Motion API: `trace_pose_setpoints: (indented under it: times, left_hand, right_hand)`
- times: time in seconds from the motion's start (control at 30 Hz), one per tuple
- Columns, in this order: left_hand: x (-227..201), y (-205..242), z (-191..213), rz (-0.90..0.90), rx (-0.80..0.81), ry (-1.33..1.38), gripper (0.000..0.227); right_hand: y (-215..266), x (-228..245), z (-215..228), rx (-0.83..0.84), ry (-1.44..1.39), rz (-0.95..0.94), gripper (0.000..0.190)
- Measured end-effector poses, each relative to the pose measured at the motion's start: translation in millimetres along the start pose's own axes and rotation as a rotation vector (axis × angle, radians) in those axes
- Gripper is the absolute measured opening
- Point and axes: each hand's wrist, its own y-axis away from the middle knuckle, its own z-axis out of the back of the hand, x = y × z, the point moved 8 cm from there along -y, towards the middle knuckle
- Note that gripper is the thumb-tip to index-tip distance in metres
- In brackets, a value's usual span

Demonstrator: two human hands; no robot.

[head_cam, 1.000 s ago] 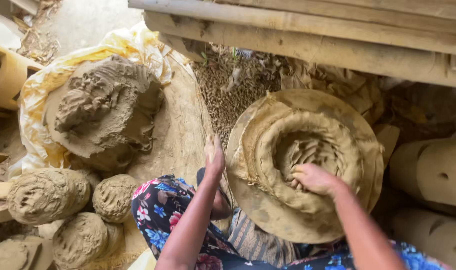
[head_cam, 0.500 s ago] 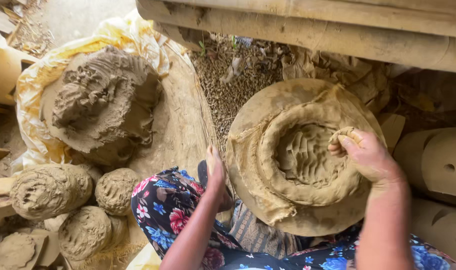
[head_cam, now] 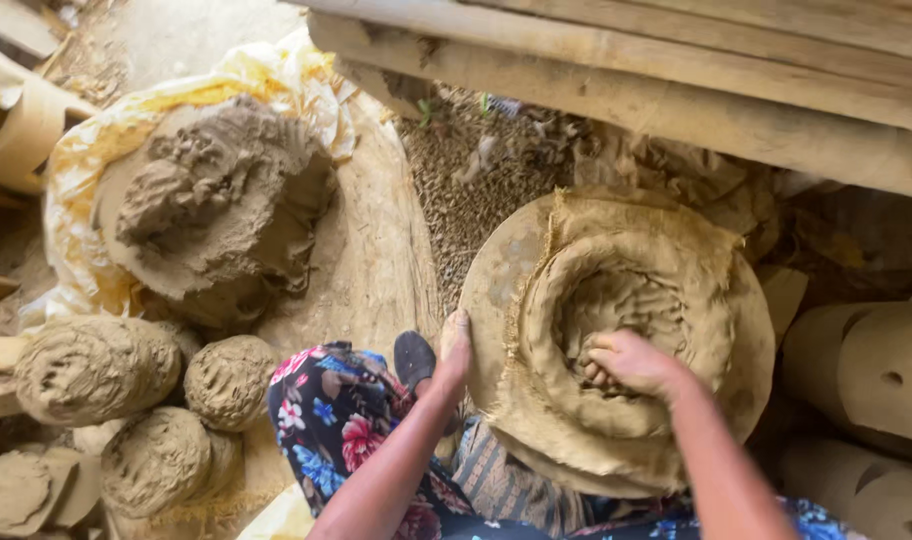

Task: The person places a cloth on a circular board and uses their hands to shape a large mound of clay into a hollowed-out form with decorative ridges.

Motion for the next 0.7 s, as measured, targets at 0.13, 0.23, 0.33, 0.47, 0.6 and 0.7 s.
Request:
trace_pose_setpoints:
  times: [0.13, 0.23, 0.33, 0.47, 0.6, 0.7]
  left_hand:
    - [25, 3, 22, 0.164, -0.052, -0.195, 0.078]
    - [9, -29, 37, 0.061, -0.150, -0.209, 0.079]
    - [16, -43, 14, 0.139, -0.061, -0.218, 0.079]
    - [36, -15, 12, -0.093, 0.021, -0.307, 0.076]
    - [-6, 2, 28, 0.041, -0.147, -0.230, 0.073]
    - [-50, -20, 10, -0.010, -0.061, -0.114, 0.070]
  right_hand:
    - [26, -1, 26, -0.085, -0.160, -0.033, 0.028]
    - [16, 1, -23, -0.015, -0.030, -0.042, 0.024]
    - [12, 11, -16, 0.009, 0.093, -0.008, 0.022]
    - [23, -6, 54, -0.147, -0.097, 0.103, 0.023]
    - [-6, -9, -22, -0.152, 0.034, 0.011, 0.029]
    - [7, -7, -7, 0.079, 0.073, -0.006, 0.028]
